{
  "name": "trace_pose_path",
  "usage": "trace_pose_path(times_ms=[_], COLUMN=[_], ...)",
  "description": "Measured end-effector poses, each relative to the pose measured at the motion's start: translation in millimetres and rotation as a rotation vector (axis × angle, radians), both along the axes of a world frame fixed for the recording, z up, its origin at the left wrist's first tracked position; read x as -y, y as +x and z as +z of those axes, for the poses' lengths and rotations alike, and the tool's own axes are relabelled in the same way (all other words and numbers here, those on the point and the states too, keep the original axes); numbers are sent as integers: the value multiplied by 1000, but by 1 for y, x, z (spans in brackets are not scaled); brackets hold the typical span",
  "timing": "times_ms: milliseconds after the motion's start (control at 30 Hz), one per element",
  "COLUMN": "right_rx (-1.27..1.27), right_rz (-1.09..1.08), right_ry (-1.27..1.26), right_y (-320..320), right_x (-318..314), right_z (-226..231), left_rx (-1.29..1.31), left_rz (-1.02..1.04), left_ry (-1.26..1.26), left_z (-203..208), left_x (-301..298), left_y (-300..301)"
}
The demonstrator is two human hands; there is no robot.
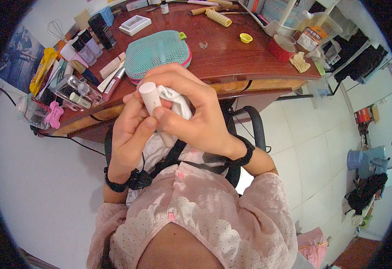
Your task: The person wipes various cosmetic items, including a white tube, several silver and pink cylindrical containers, and a small white lipstick-style case, using a white cloth while sitting at a desk cluttered with beauty products.
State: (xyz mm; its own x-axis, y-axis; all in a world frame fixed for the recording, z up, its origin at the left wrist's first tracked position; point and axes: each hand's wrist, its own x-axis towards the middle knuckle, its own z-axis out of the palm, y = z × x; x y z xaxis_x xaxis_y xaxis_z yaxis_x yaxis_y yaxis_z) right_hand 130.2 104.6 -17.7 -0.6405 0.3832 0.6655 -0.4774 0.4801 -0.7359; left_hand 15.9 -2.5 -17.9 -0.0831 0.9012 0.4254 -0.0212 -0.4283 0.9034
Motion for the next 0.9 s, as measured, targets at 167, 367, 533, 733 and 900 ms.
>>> trace_pose_path(times_ms=[167, 367, 533, 733, 900], right_rx=[9, -2, -20, -20, -24], right_rz=[60, 38, 36, 31, 28], right_ry=[-95, -102, -97, -99, -88], right_y=[-1, 0, 0, 0, -1], right_x=[2, 1, 3, 3, 2], right_z=[0, 0, 1, 1, 1], left_rx=[70, 47, 63, 33, 45], left_rz=[-87, -98, -106, -104, -50], left_ry=[-6, -129, -107, -132, -9], left_z=[1, 3, 5, 3, -2], left_x=[1, 3, 4, 3, 0], left_y=[-1, -3, -1, -3, -2])
